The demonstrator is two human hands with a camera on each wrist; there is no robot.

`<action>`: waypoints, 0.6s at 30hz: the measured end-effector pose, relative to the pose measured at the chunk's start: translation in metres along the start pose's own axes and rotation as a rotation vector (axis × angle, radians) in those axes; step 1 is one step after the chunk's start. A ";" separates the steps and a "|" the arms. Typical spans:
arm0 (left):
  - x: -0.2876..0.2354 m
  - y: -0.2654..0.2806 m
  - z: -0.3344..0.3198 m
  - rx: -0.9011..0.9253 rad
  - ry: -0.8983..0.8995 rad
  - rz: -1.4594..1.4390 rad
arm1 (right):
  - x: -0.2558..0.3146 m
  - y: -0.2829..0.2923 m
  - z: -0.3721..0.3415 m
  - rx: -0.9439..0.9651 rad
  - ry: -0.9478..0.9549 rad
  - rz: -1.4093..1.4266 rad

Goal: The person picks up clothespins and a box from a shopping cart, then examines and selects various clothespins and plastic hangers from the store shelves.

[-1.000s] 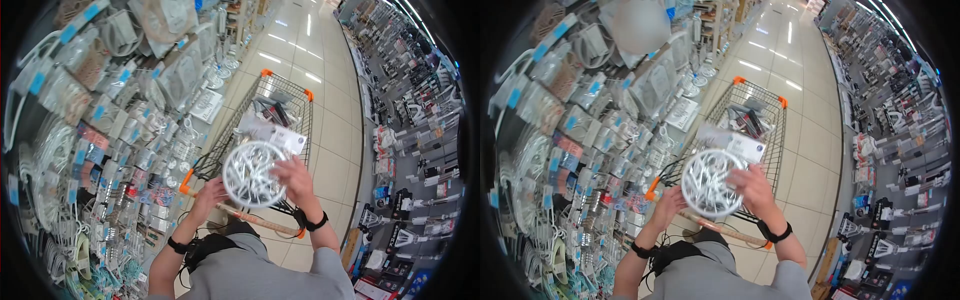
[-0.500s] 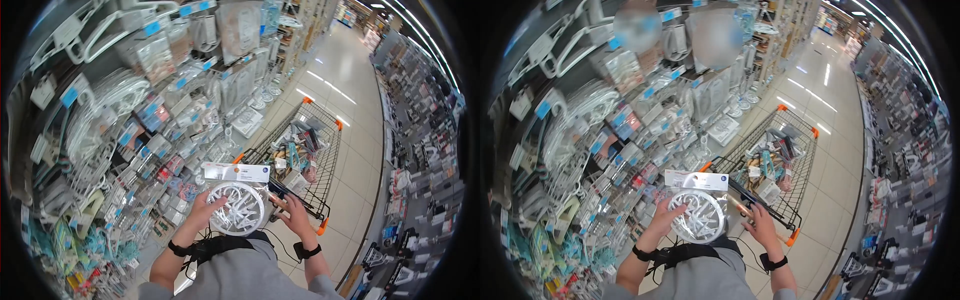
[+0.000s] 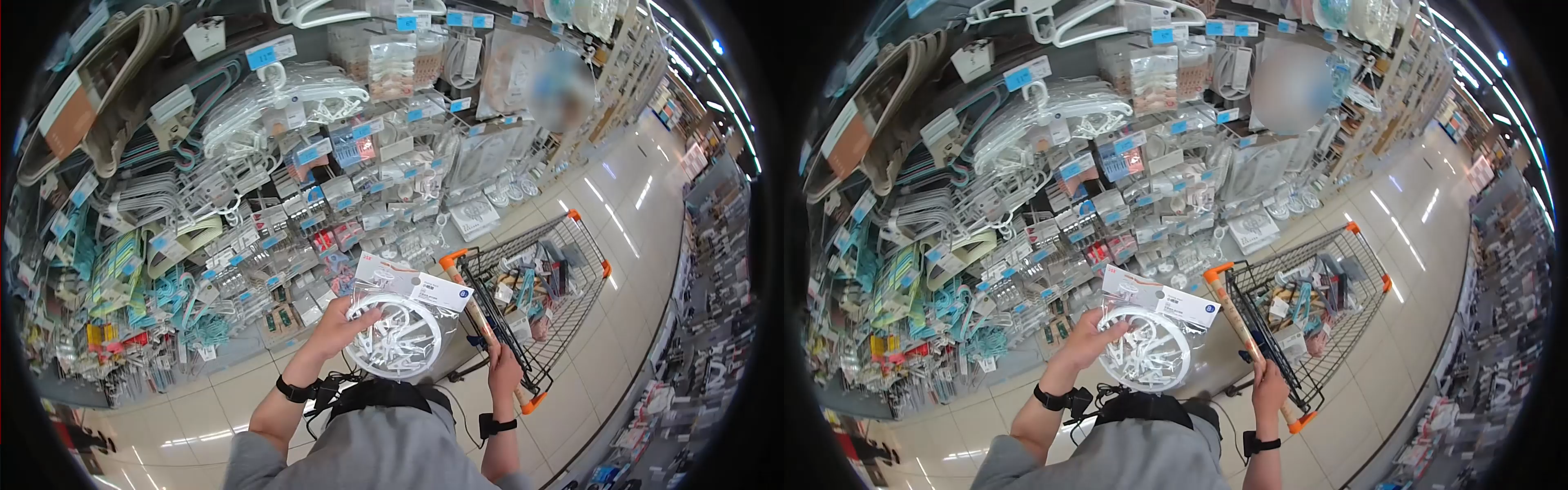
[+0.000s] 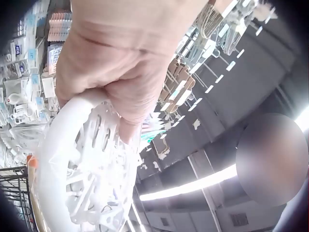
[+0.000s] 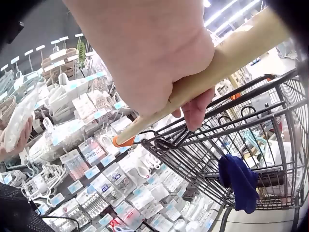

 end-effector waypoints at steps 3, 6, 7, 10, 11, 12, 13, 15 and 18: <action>0.008 -0.012 -0.020 -0.082 0.051 -0.048 | -0.014 -0.001 -0.004 -0.008 0.027 0.031; 0.009 -0.033 -0.036 -0.154 0.043 -0.040 | -0.032 0.004 -0.002 -0.009 0.046 0.055; 0.010 -0.041 -0.042 -0.141 0.052 -0.039 | -0.042 0.005 -0.002 -0.004 0.063 0.067; 0.008 -0.065 -0.062 -0.134 0.034 -0.010 | -0.069 0.010 0.001 0.061 0.043 0.113; 0.006 -0.072 -0.071 -0.168 0.029 -0.004 | -0.081 0.015 0.004 0.144 0.022 0.159; 0.005 -0.080 -0.081 -0.164 0.022 0.060 | -0.092 0.023 0.004 0.151 0.046 0.211; 0.004 -0.087 -0.089 -0.159 0.012 0.126 | -0.102 0.027 0.005 0.153 0.069 0.266; 0.011 -0.099 -0.109 -0.212 -0.004 0.104 | -0.132 0.034 0.002 0.221 0.057 0.253; 0.010 -0.117 -0.135 -0.241 -0.003 0.216 | -0.158 0.048 0.001 0.270 0.003 0.116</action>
Point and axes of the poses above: each hand's wrist, its own z-axis towards the middle knuckle, its own y-axis out of the back of the hand, x = y × z, the point moved 2 cm from there along z, towards the middle knuckle, and after that the axes turned 12 degrees about -x, right-handed, at the moved point
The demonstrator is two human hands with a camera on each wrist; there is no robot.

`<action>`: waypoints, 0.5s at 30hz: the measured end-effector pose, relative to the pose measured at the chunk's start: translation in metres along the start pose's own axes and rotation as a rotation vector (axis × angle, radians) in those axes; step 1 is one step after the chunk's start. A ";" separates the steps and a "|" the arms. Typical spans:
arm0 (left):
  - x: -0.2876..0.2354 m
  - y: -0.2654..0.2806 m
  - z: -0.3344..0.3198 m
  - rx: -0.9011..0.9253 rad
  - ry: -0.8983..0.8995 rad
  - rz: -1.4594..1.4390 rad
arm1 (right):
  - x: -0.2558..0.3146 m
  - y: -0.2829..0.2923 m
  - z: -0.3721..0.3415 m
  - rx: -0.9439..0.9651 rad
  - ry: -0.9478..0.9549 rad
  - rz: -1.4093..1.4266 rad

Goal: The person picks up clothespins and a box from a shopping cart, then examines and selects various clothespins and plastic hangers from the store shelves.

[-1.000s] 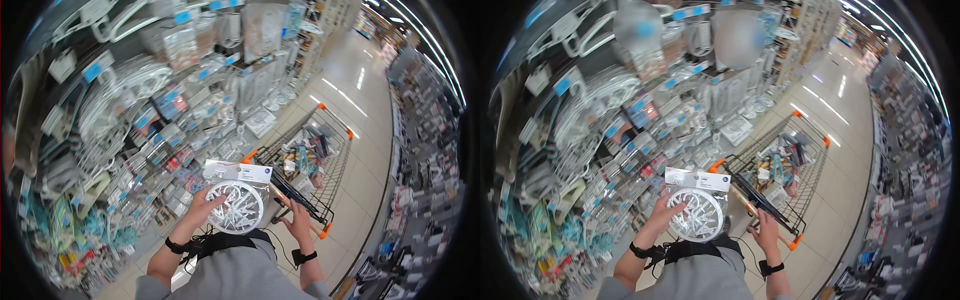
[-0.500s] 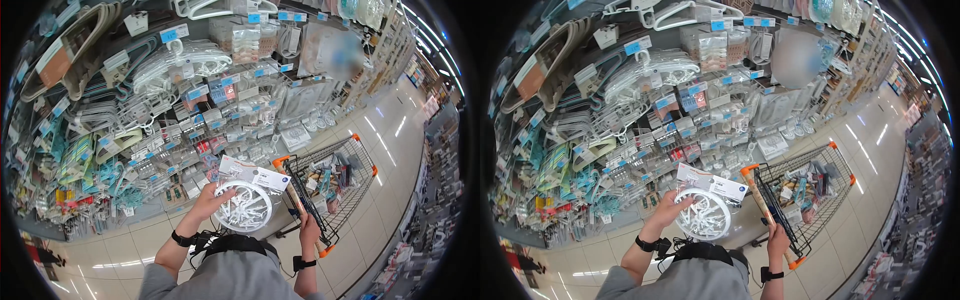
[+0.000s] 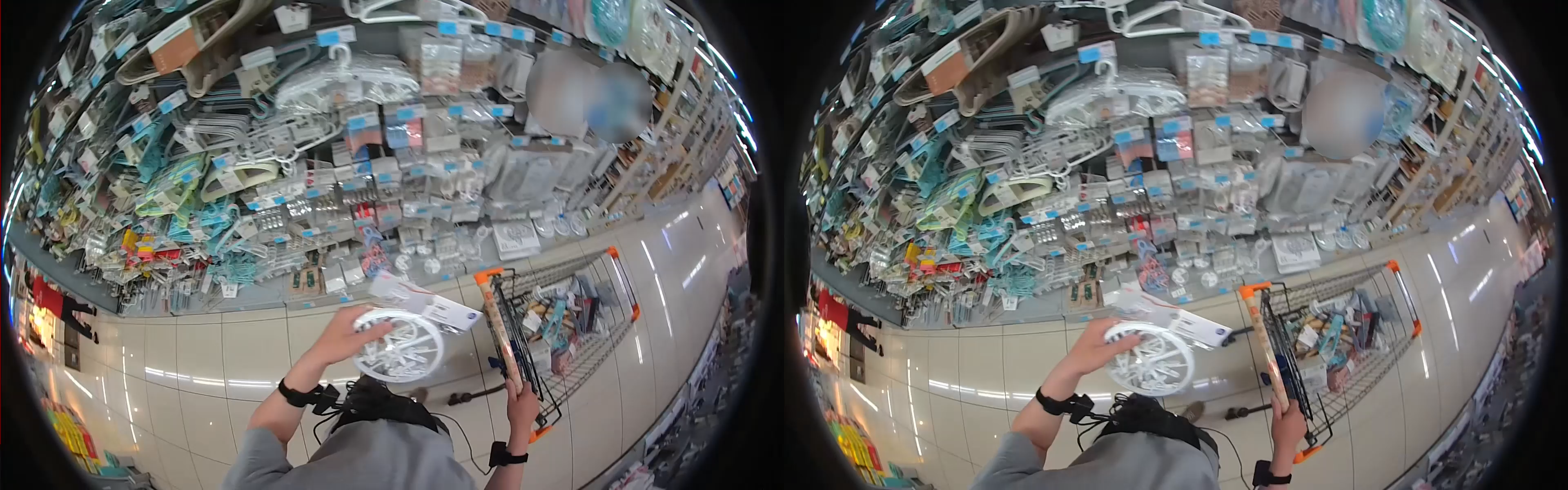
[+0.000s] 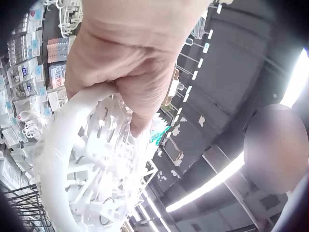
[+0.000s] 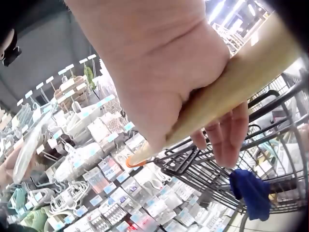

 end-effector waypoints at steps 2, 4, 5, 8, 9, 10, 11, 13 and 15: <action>0.001 -0.001 -0.016 -0.101 0.020 -0.006 | -0.020 0.004 -0.007 -0.063 -0.007 -0.156; 0.004 -0.001 -0.028 -0.118 0.022 0.000 | -0.037 0.008 -0.011 -0.096 -0.007 -0.168; 0.006 0.001 -0.032 -0.168 0.025 0.010 | -0.042 0.010 -0.012 -0.118 0.021 -0.168; 0.012 0.006 -0.041 -0.187 0.018 0.030 | -0.059 0.014 -0.019 -0.122 0.031 -0.240; 0.013 0.007 -0.044 -0.176 0.016 0.031 | -0.061 0.015 -0.020 -0.107 0.035 -0.289; 0.014 0.009 -0.047 -0.210 0.015 0.046 | -0.061 0.019 -0.016 -0.132 0.059 -0.259; 0.016 0.012 -0.051 -0.241 0.019 0.059 | -0.063 0.018 -0.017 -0.131 0.065 -0.261; 0.022 0.022 -0.060 -0.256 0.001 0.085 | -0.063 0.018 -0.019 -0.108 0.038 -0.275; 0.028 0.034 -0.072 -0.281 -0.015 0.110 | -0.060 0.016 -0.022 -0.113 0.030 -0.287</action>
Point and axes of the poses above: each hand's wrist, its own z-axis towards the middle knuckle, its own y-axis out of the back of the hand, x = y × z, the point moved 2 cm from there along z, towards the middle knuckle, and after that the axes turned 12 degrees about -x, right-handed, at the moved point
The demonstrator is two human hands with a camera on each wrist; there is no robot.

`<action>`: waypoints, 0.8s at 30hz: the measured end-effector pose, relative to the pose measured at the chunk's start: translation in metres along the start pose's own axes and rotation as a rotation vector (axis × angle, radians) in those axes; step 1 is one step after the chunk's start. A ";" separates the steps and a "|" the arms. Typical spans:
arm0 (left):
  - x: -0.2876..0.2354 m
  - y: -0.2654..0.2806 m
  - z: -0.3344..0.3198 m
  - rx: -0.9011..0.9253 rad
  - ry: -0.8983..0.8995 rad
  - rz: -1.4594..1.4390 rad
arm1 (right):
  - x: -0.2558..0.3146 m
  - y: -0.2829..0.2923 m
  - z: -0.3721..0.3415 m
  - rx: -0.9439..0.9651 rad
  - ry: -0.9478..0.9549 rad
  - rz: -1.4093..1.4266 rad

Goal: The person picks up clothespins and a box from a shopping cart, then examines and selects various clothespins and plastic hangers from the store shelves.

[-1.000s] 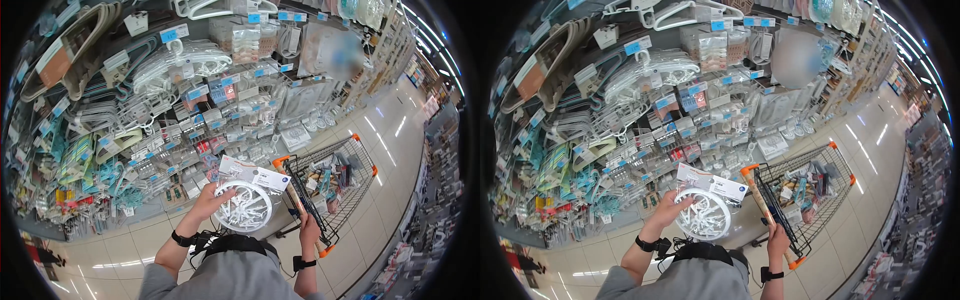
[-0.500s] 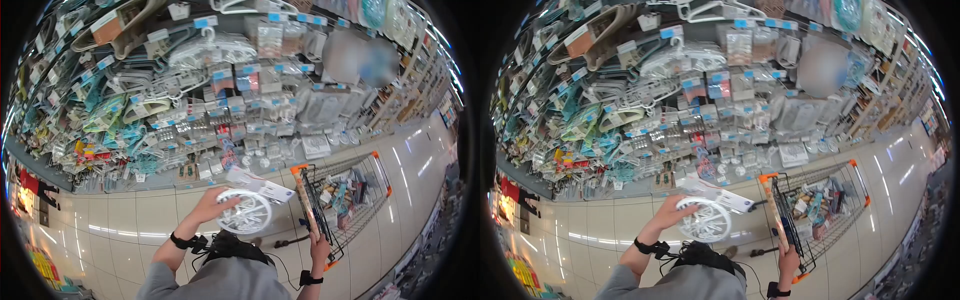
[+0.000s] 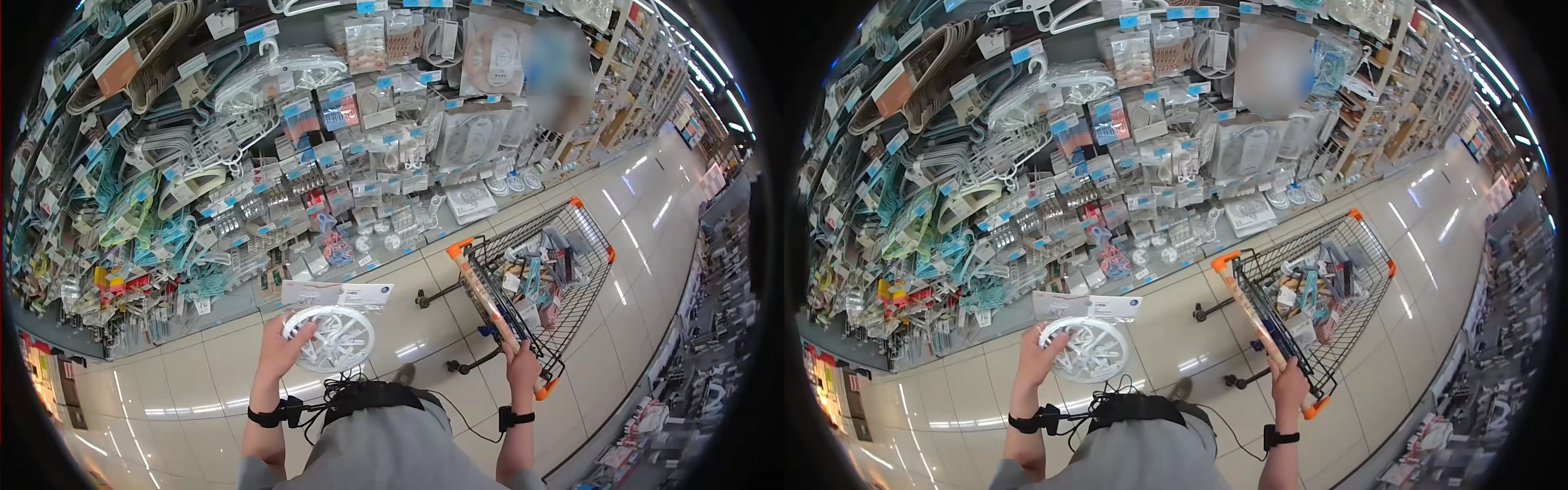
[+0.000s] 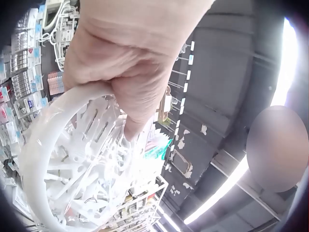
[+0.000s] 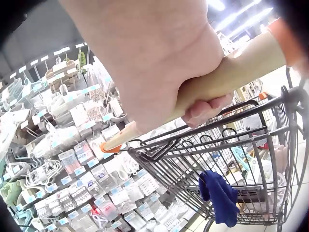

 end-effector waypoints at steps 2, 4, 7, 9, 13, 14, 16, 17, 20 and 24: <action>0.006 0.019 -0.009 -0.091 0.003 -0.033 | 0.005 -0.002 -0.004 -0.003 0.003 -0.008; 0.019 0.040 -0.019 -0.140 0.037 -0.084 | 0.014 -0.002 -0.010 -0.053 -0.022 0.024; 0.040 0.071 -0.035 -0.230 0.082 -0.142 | 0.028 0.004 -0.017 -0.068 -0.035 0.026; 0.045 0.090 -0.047 -0.303 0.111 -0.106 | 0.025 0.000 -0.027 -0.108 -0.050 0.029; 0.072 0.119 -0.063 -0.353 0.127 -0.136 | 0.031 0.010 -0.043 -0.118 -0.061 0.001; 0.077 0.122 -0.066 -0.350 0.136 -0.139 | 0.031 0.010 -0.047 -0.115 -0.060 -0.008; 0.084 0.132 -0.074 -0.355 0.155 -0.199 | 0.027 0.007 -0.055 -0.139 -0.063 -0.013; 0.085 0.135 -0.077 -0.363 0.155 -0.213 | 0.025 0.005 -0.059 -0.125 -0.068 -0.021; 0.093 0.142 -0.084 -0.364 0.148 -0.226 | 0.025 0.012 -0.072 -0.156 -0.073 0.038; 0.093 0.143 -0.088 -0.361 0.153 -0.251 | 0.016 0.010 -0.087 -0.167 -0.067 -0.026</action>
Point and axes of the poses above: each hand's wrist, its own z-axis towards the middle knuckle, its own y-axis out of the back of the hand, x = y × z, the point moved 2 cm from there along z, towards the middle knuckle, and after that the axes turned 12 degrees about -x, right-handed, at the moved point
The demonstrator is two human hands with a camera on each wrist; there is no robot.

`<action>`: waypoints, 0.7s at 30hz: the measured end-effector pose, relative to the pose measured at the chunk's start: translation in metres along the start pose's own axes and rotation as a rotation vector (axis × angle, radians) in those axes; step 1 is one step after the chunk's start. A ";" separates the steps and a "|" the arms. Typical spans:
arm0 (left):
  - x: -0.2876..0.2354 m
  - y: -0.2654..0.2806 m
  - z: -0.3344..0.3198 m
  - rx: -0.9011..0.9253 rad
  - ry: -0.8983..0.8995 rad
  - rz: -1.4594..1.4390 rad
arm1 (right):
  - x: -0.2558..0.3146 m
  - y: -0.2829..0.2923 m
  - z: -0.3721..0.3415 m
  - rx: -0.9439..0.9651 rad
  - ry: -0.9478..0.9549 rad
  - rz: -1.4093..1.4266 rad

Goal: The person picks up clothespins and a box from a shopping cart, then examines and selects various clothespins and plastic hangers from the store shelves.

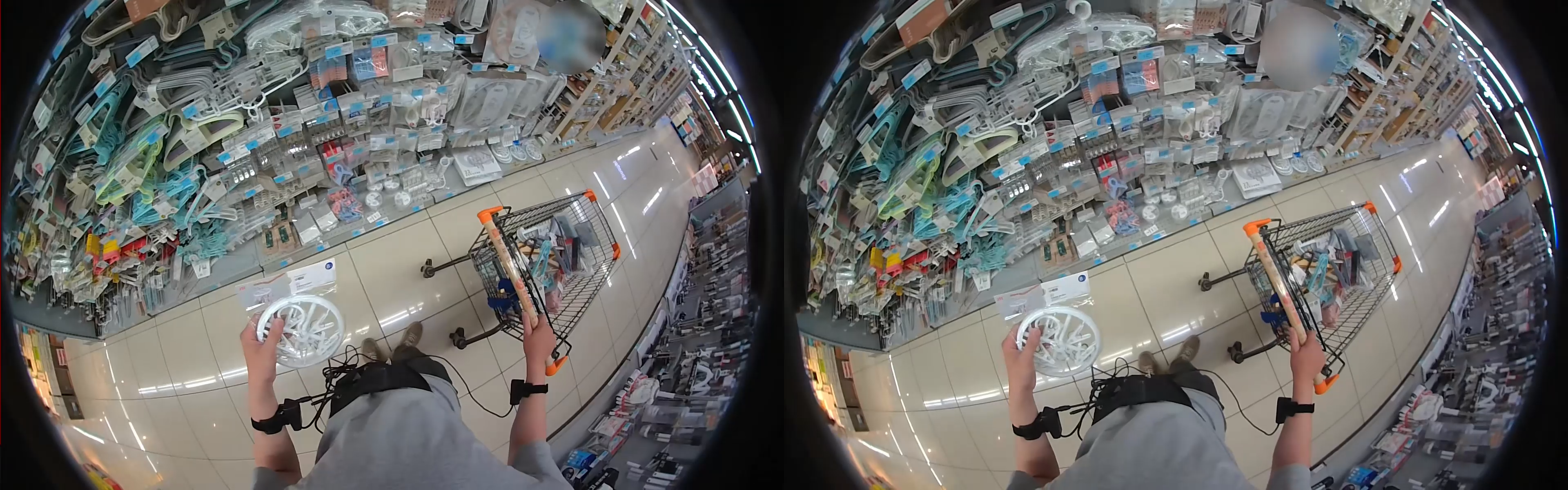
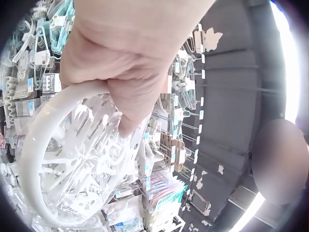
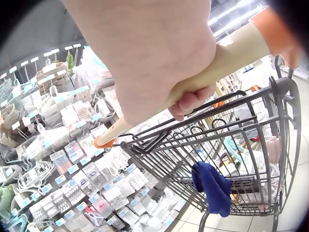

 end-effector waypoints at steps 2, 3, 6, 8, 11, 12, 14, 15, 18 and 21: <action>0.005 0.002 0.002 -0.006 -0.003 0.044 | -0.007 0.003 -0.011 -0.031 0.009 0.021; 0.003 0.001 0.002 -0.006 -0.016 0.092 | -0.008 0.001 -0.013 -0.060 0.022 0.044; 0.002 -0.006 -0.001 0.009 -0.068 0.174 | -0.014 -0.003 -0.022 -0.063 0.023 0.003; -0.001 -0.011 -0.008 -0.004 -0.057 0.188 | -0.013 0.002 -0.027 -0.026 0.006 -0.003; 0.005 -0.023 -0.015 0.054 -0.014 0.024 | -0.016 0.006 -0.030 -0.037 0.025 -0.019; 0.006 -0.026 -0.020 0.074 0.002 0.002 | -0.016 0.008 -0.031 -0.051 0.023 -0.042; 0.008 -0.032 -0.032 0.097 0.014 -0.019 | -0.020 0.012 -0.033 -0.036 0.014 -0.038; 0.011 -0.036 -0.039 0.116 -0.001 -0.002 | -0.022 0.013 -0.035 -0.032 0.029 -0.030; 0.015 -0.048 -0.053 0.149 -0.032 0.004 | -0.033 0.005 -0.033 -0.034 0.043 0.020; 0.016 -0.063 -0.071 0.164 -0.049 0.029 | -0.035 0.005 -0.031 -0.072 0.082 -0.022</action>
Point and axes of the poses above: each hand's wrist, its own z-axis towards the middle knuckle, its own y-axis out of the back of the hand, x = y × z, the point moved 2 cm from there along z, towards the middle knuckle, and after that the axes turned 12 degrees about -x, right-handed, at the moved point
